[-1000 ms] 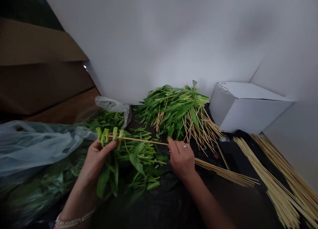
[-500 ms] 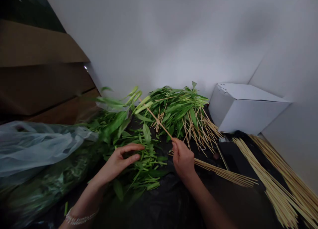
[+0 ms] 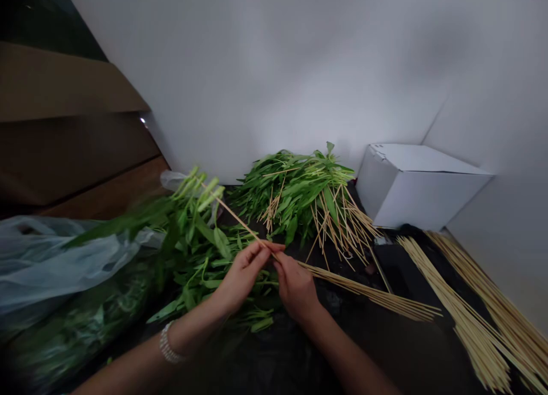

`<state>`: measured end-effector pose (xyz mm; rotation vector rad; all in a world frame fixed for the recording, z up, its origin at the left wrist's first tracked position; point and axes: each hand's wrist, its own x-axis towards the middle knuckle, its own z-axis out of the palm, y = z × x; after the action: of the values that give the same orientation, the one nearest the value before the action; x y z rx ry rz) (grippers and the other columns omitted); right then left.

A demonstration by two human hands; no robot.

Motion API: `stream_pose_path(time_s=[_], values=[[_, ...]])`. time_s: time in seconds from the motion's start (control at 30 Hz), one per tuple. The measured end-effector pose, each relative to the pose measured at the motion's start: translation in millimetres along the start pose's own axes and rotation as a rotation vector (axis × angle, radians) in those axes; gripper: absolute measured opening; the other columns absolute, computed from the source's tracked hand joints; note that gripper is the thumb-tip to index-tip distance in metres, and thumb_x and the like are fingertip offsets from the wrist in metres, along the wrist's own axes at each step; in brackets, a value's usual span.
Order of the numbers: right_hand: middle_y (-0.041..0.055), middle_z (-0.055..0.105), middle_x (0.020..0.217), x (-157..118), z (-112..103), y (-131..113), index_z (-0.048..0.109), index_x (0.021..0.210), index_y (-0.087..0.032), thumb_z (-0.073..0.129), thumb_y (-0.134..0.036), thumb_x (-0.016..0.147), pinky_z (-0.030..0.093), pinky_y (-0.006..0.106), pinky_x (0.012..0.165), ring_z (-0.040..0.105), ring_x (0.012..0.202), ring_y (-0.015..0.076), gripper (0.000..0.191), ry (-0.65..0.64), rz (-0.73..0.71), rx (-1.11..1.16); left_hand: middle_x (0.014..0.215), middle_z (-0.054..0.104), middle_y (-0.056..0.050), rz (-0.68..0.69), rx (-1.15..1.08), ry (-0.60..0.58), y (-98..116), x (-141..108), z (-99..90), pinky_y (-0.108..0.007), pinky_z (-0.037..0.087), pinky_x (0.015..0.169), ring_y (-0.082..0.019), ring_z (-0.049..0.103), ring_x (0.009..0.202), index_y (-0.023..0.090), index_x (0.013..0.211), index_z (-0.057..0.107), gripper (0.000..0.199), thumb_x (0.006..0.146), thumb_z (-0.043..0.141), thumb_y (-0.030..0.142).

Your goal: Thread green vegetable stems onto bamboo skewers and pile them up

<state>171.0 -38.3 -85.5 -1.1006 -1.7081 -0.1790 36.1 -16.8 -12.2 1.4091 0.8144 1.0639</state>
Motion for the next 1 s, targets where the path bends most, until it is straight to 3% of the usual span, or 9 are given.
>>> stream_pose_path(time_s=[0.1,0.17,0.3,0.4,0.5,0.67,0.9,1.0], values=[[0.0081,0.071,0.095,0.3,-0.9,-0.3,0.048,0.129,-0.015,0.041,-0.022,0.098,0.053,0.026,0.067,0.069,0.076,0.0157,0.033,-0.039,-0.007,-0.037,0.085,0.071,-0.006,-0.013,-0.176,0.064,14.5,16.5,-9.4,-0.038,0.053,0.085,-0.022,0.068,0.089,0.018,0.093,0.059,0.028,0.087,0.057,0.045],[0.0067,0.071,0.090,0.7,-2.0,-1.3,0.046,0.131,-0.014,0.041,-0.022,0.098,0.051,0.025,0.064,0.067,0.071,0.0146,0.035,-0.072,-0.029,-0.072,0.077,0.067,-0.002,0.000,-0.176,0.068,24.7,35.7,-21.5,-0.035,0.055,0.075,-0.019,0.067,0.079,0.019,0.098,0.057,0.029,0.086,0.059,0.045],[0.0036,0.067,0.080,0.1,-3.2,-4.8,0.047,0.130,-0.013,0.043,-0.022,0.098,0.045,0.026,0.061,0.062,0.065,0.0142,0.034,-0.120,-0.130,-0.155,0.063,0.057,0.003,0.052,0.043,0.133,30.4,85.5,-49.3,-0.022,0.048,0.057,-0.013,0.060,0.062,0.018,0.110,0.058,0.033,0.087,0.055,0.041],[0.0036,0.065,0.077,-0.2,-2.9,-7.2,0.047,0.130,-0.011,0.044,-0.021,0.097,0.041,0.027,0.058,0.059,0.063,0.0139,0.035,-0.149,-0.204,-0.185,0.059,0.055,0.002,0.124,0.375,0.203,21.3,122.7,-65.6,-0.021,0.042,0.052,-0.013,0.057,0.057,0.014,0.106,0.062,0.033,0.089,0.047,0.038],[0.0033,0.063,0.075,1.2,-3.2,-8.3,0.047,0.130,-0.009,0.044,-0.021,0.097,0.038,0.028,0.057,0.057,0.064,0.0142,0.035,-0.150,-0.240,-0.194,0.058,0.058,0.001,0.137,0.480,0.193,8.2,153.1,-73.1,-0.022,0.041,0.052,-0.013,0.053,0.053,0.014,0.102,0.064,0.032,0.088,0.046,0.036],[0.0020,0.061,0.072,3.8,-5.5,-8.3,0.047,0.129,-0.008,0.043,-0.021,0.098,0.036,0.030,0.057,0.054,0.062,0.0152,0.034,-0.140,-0.252,-0.220,0.058,0.064,-0.001,0.109,0.659,0.125,-14.8,188.0,-66.4,-0.023,0.040,0.052,-0.013,0.051,0.050,0.012,0.096,0.069,0.028,0.088,0.046,0.026],[0.0022,0.061,0.071,2.9,-5.1,-7.3,0.050,0.127,-0.010,0.041,-0.023,0.098,0.035,0.030,0.056,0.054,0.062,0.0145,0.033,-0.165,-0.255,-0.276,0.093,0.074,-0.012,0.139,0.880,0.130,-40.4,216.2,-45.0,-0.029,0.046,0.079,-0.023,0.065,0.085,0.013,0.090,0.074,0.020,0.084,0.057,0.022],[0.0025,0.060,0.071,2.1,-5.1,-6.9,0.052,0.126,-0.010,0.042,-0.021,0.096,0.035,0.030,0.056,0.054,0.063,0.0144,0.033,-0.185,-0.266,-0.303,0.098,0.074,-0.013,0.134,0.925,0.107,-45.3,218.8,-37.3,-0.030,0.046,0.082,-0.023,0.066,0.089,0.013,0.097,0.074,0.022,0.079,0.064,0.018]])
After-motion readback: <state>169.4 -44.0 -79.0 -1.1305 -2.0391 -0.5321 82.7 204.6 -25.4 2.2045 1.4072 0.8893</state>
